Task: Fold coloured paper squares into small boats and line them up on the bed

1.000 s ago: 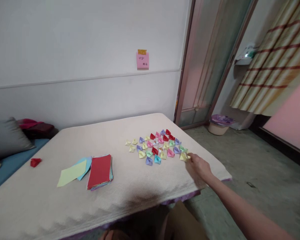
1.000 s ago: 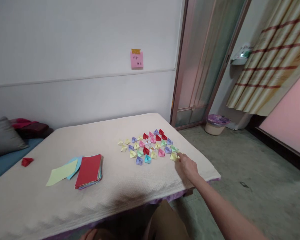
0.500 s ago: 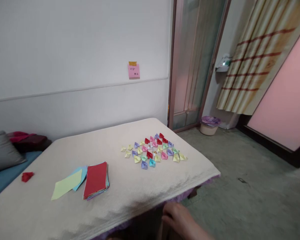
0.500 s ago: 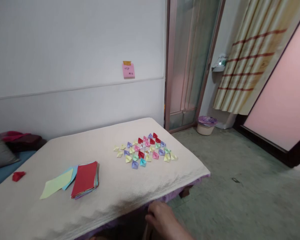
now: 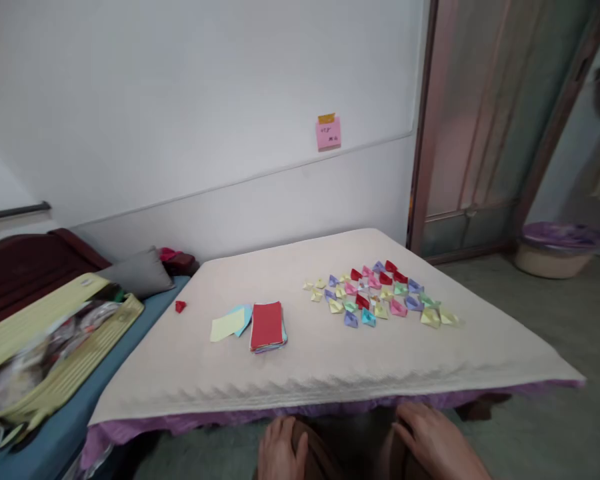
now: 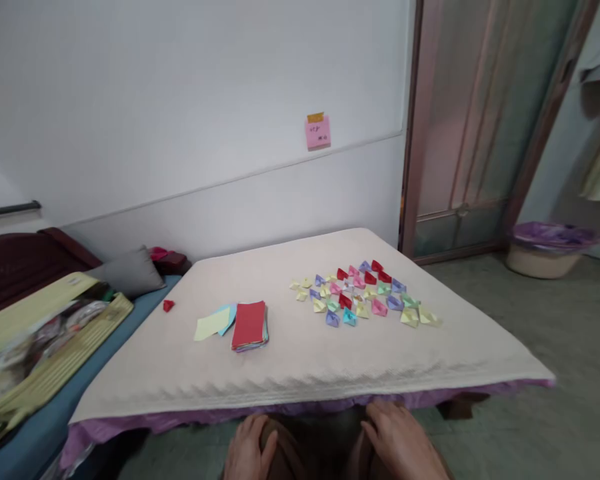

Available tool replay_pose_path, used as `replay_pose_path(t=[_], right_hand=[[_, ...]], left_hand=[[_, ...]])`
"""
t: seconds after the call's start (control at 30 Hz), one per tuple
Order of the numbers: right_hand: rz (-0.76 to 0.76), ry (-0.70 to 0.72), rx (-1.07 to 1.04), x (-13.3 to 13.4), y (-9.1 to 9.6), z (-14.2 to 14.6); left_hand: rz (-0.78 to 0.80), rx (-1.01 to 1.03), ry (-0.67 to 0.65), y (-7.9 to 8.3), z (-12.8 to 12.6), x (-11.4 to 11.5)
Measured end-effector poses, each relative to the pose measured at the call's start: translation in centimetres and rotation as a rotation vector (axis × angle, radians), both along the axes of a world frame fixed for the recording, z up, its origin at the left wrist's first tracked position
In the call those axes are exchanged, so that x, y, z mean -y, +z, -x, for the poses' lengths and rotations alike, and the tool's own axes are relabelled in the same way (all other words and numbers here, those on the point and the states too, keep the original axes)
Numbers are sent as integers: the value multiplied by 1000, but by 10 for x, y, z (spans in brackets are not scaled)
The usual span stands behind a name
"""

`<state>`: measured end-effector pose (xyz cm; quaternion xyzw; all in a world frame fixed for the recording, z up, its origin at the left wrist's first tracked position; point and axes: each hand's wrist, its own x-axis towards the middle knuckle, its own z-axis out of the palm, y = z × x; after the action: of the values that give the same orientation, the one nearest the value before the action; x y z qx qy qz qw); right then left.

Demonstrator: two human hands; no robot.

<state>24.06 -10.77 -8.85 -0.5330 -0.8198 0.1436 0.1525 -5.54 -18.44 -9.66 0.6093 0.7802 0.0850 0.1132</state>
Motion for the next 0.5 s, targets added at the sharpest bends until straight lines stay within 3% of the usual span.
replay_pose_path(t=[0.17, 0.33, 0.5], right_hand=[[32, -22, -1, -3, -1, -1], [42, -54, -13, -6, 1, -2], [19, -80, -52, -9, -10, -4]], left_hand=[[-219, 33, -22, 16, 17, -26], [-269, -32, -47, 46, 33, -80], [-253, -88, -50, 68, 44, -134]])
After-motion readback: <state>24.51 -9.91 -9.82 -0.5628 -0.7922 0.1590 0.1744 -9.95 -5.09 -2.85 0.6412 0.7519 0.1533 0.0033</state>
